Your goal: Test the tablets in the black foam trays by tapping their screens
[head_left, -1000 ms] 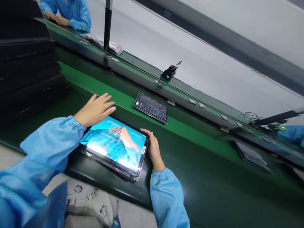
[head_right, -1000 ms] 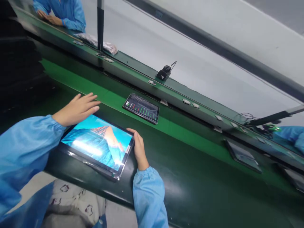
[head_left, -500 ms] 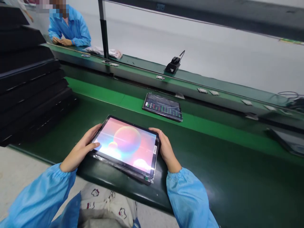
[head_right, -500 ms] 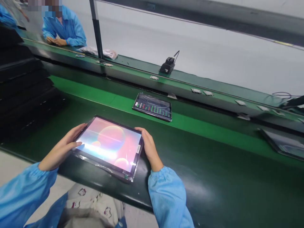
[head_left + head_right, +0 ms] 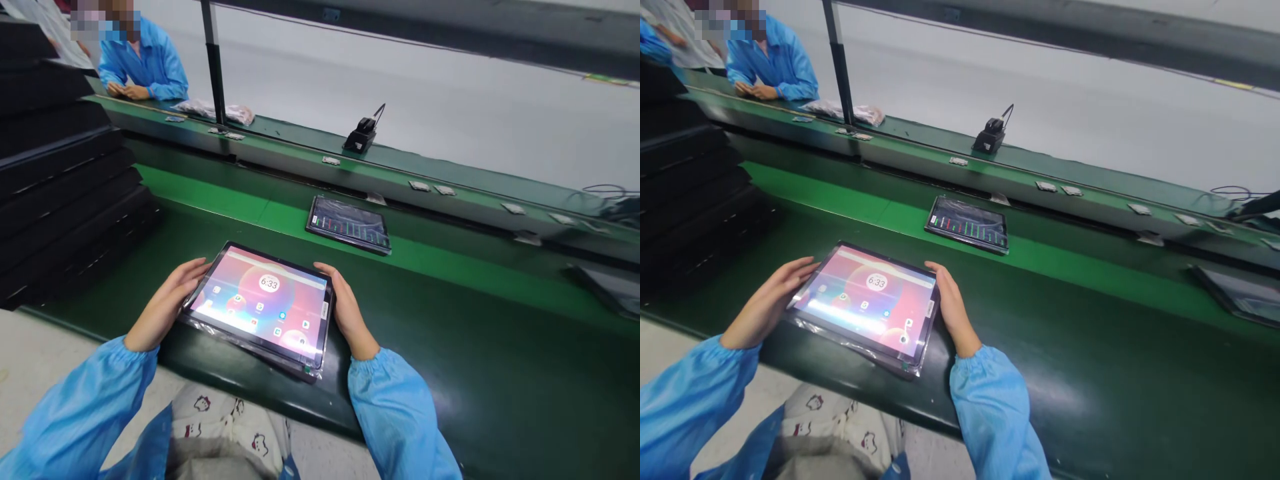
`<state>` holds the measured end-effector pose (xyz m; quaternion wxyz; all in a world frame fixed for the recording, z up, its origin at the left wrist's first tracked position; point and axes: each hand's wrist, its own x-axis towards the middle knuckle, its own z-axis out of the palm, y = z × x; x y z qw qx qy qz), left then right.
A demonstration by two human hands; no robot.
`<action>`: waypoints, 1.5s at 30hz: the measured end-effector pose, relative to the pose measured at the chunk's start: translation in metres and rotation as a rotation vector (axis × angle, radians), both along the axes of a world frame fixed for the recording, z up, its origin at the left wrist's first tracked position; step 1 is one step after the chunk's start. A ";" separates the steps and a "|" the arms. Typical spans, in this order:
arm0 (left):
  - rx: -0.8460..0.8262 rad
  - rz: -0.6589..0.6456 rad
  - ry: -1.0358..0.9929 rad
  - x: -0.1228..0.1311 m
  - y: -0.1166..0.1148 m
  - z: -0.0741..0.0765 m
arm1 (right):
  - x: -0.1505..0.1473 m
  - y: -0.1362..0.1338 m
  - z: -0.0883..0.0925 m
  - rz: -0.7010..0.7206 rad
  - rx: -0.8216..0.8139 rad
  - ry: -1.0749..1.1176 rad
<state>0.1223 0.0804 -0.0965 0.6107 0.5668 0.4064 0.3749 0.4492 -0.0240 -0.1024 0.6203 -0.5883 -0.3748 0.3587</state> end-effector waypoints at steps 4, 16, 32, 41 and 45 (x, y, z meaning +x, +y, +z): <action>0.015 -0.010 0.103 0.013 0.024 -0.001 | -0.021 -0.004 0.002 -0.168 0.027 0.017; 0.166 -0.161 0.089 0.056 0.067 0.007 | -0.034 -0.010 0.003 -0.332 0.005 -0.023; 0.087 -0.239 0.103 0.081 0.103 -0.002 | -0.027 -0.009 -0.010 -0.299 -0.039 0.077; -0.013 -0.176 0.113 0.070 0.100 -0.008 | -0.024 0.008 0.003 -0.263 -0.036 0.009; -0.010 -0.108 0.125 0.067 0.098 -0.010 | -0.038 -0.022 -0.002 -0.331 -0.026 0.209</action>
